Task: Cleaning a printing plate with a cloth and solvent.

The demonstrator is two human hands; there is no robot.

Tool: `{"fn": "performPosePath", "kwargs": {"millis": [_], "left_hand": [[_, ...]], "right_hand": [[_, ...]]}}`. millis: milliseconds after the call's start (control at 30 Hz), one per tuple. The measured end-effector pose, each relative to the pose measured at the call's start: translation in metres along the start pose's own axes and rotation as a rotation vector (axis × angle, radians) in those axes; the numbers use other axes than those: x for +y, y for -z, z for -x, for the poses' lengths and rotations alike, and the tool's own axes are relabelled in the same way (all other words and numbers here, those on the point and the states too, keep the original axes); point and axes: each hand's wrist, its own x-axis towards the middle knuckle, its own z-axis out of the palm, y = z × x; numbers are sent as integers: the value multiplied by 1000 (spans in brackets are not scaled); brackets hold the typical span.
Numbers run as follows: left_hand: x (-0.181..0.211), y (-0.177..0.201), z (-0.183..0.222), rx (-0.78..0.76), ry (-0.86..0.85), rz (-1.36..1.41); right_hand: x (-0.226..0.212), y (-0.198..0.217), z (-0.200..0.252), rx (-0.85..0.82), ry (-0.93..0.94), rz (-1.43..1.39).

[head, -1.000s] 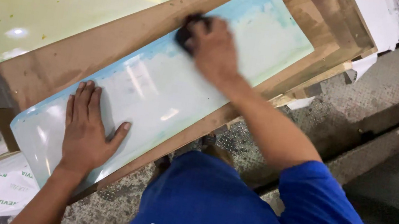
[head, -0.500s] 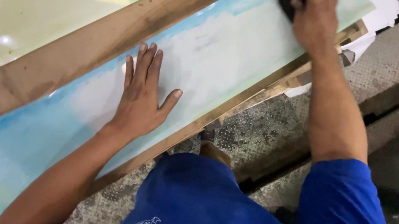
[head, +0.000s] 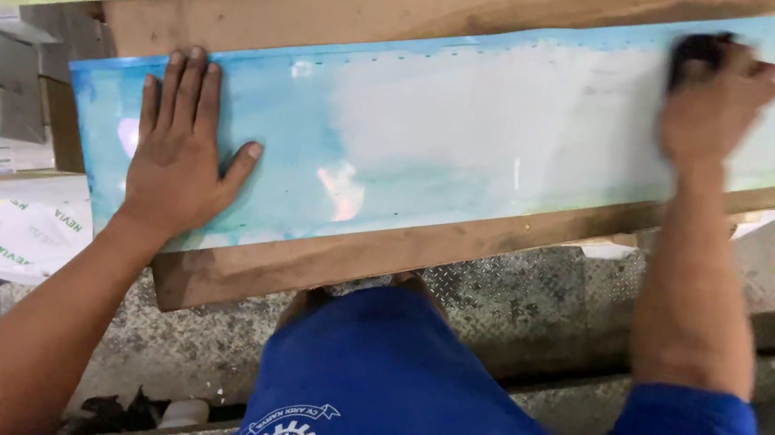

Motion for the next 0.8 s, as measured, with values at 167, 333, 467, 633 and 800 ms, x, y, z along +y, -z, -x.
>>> {"fn": "performPosePath", "kwargs": {"millis": [167, 333, 467, 633, 800], "left_hand": [[-3, -1, 1, 11, -28, 12], [-18, 9, 11, 35, -67, 64], [-40, 19, 23, -29, -122, 76], [-38, 3, 25, -18, -173, 86], [-39, 2, 20, -20, -190, 99]], "right_hand": [[-355, 74, 91, -208, 395, -481], [-415, 102, 107, -328, 685, -617], [-306, 78, 61, -224, 331, -485], [-303, 52, 63, -39, 99, -253], [-461, 77, 134, -109, 322, -276]]}}
